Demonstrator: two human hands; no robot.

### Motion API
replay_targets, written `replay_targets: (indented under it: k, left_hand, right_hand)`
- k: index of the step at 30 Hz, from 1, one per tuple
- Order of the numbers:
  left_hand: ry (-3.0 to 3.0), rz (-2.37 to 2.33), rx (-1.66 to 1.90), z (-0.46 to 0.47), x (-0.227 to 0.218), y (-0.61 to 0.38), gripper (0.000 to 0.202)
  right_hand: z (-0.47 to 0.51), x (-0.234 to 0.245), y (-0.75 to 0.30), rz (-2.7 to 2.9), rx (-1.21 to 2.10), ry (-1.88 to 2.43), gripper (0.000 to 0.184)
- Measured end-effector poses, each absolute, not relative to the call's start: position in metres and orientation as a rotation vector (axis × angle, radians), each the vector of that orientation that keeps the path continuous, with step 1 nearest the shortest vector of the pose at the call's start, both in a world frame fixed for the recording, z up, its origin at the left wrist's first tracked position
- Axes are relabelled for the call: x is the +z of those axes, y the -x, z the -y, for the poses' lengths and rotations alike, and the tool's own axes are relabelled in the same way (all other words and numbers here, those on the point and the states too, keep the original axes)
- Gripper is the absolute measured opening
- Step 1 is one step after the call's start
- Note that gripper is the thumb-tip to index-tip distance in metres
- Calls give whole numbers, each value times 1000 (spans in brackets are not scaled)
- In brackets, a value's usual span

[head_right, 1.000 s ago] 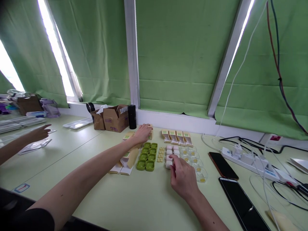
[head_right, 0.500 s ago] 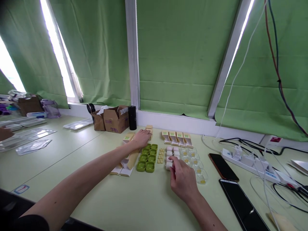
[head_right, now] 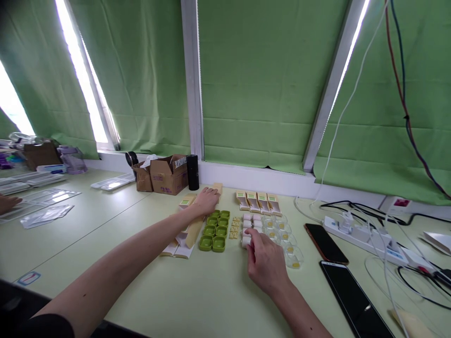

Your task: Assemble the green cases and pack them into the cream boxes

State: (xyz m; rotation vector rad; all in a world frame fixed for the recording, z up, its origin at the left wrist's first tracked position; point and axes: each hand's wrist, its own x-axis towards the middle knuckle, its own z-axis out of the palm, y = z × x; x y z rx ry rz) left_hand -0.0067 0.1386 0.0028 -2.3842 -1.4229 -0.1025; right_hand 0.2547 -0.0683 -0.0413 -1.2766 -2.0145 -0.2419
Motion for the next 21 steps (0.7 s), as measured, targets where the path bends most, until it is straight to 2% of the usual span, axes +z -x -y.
replay_targets:
  k: [9,13,21]
  left_hand:
    - [2405,1440,-162,-135,5,8,34]
    - [2398,1465,-272,-126,13,9,41]
    - [2549,1355,-424,-54,32,6,37]
  right_hand:
    - [69,-41,-253,2021,-235,1272,32]
    - [70,-41,-253,2018,-226,1265,33]
    - [71,-40,-251,2031,-241,1258,31]
